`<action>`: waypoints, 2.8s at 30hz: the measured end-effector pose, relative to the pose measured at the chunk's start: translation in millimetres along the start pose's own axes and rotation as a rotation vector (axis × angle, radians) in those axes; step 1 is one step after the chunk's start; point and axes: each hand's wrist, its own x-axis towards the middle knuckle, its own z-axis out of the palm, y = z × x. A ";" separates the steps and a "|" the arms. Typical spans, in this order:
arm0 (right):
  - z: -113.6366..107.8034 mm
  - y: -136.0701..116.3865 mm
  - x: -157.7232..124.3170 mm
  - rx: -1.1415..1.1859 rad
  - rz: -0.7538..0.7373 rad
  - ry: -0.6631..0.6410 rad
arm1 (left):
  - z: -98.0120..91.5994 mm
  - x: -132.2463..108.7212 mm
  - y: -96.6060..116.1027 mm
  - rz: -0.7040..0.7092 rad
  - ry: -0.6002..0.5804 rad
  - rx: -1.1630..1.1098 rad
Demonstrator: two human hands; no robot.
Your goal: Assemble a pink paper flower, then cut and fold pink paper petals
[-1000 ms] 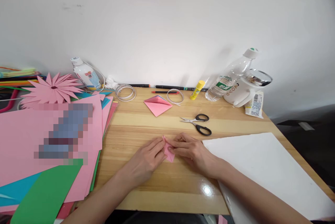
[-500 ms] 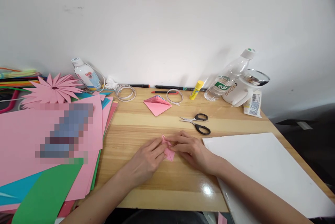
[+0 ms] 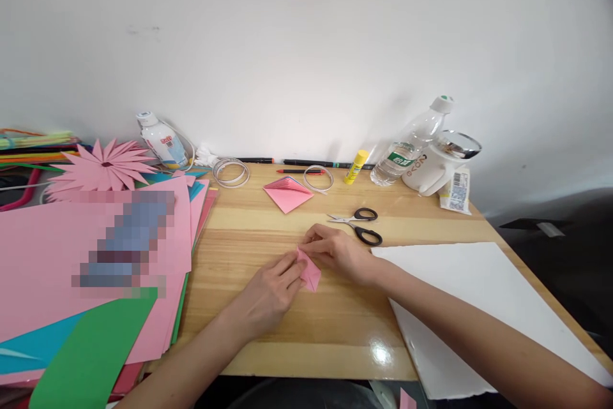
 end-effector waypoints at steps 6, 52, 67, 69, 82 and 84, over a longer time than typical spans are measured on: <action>6.2 0.0 -5.4 -0.158 -0.064 0.039 | 0.0 -1.5 -0.7 0.001 -0.012 -0.003; 6.6 0.4 -14.1 -0.038 -0.033 0.113 | 5.3 -3.8 -3.5 -0.026 -0.011 -0.072; 17.7 -5.3 -40.2 0.050 -0.222 0.176 | 6.3 -2.5 -4.2 -0.069 0.128 -0.152; 17.9 -6.3 -40.3 0.046 -0.224 0.177 | 6.4 -2.6 -4.6 -0.064 0.132 -0.159; 20.6 -6.5 -41.9 0.044 -0.224 0.208 | 1.8 -2.9 -4.2 -0.085 0.003 -0.146; 18.8 -8.0 -41.1 0.043 -0.229 0.192 | 1.8 -3.7 -3.7 -0.084 -0.016 -0.136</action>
